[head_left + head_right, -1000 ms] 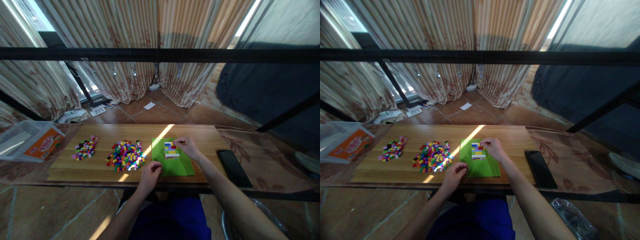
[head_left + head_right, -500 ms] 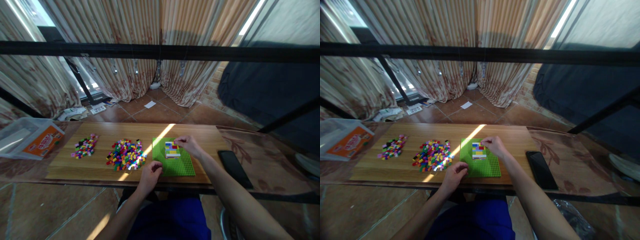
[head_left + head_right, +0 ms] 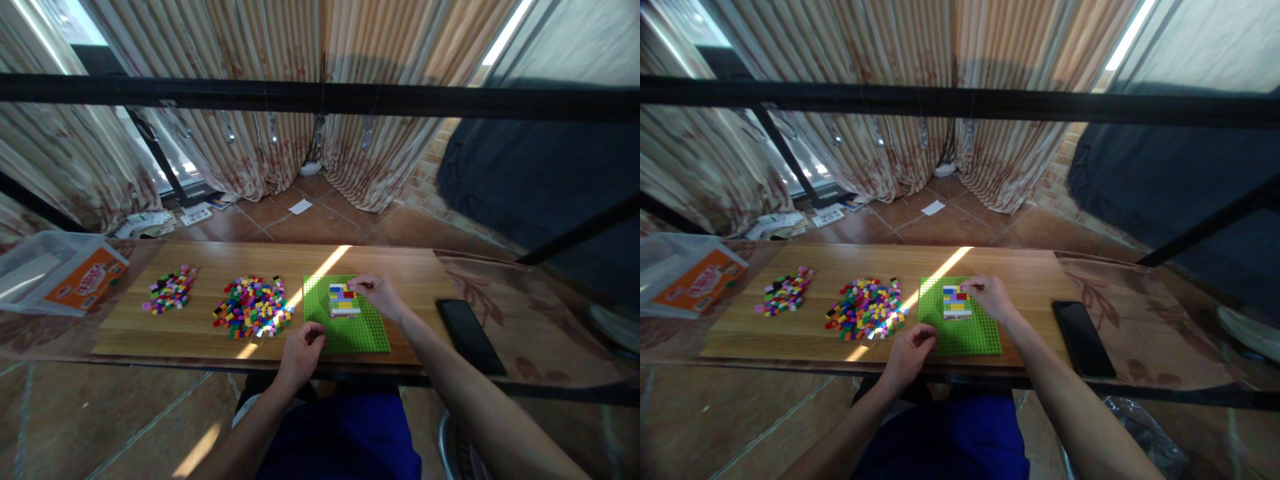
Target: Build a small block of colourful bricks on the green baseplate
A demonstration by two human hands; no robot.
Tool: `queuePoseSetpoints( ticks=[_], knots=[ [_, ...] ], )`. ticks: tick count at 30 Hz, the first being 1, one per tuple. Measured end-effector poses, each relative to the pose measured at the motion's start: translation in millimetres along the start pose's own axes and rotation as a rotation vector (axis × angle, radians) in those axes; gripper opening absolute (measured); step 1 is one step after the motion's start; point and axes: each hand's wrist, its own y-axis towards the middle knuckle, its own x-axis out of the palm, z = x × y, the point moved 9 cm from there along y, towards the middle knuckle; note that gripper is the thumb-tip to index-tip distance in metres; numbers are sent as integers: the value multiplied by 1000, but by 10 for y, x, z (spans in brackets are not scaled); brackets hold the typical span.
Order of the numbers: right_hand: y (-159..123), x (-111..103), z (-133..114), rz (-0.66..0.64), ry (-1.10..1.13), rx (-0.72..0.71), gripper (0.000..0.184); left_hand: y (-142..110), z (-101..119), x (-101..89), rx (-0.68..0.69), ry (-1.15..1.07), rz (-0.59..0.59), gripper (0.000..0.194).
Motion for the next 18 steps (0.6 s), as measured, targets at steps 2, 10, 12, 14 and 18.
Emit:
queuePoseSetpoints(
  ticks=[2, 10, 12, 14, 18],
  knots=[
    [18, 4, 15, -7, -9, 10, 22, -1, 6, 0, 9, 18, -5, 12],
    [110, 27, 28, -66, -72, 8, 20, -26, 55, -3, 7, 18, 2, 10],
    [113, 36, 53, -69, -62, 27, 21, -31, 65, -5, 3, 23, 3, 10],
    [107, 42, 88, -65, -37, 60, 23, -33, 72, -4, 6, 38, 1, 11],
    [76, 60, 137, -64, 35, 131, 29, -26, 67, -2, 23, 61, -2, 10]
  ],
)
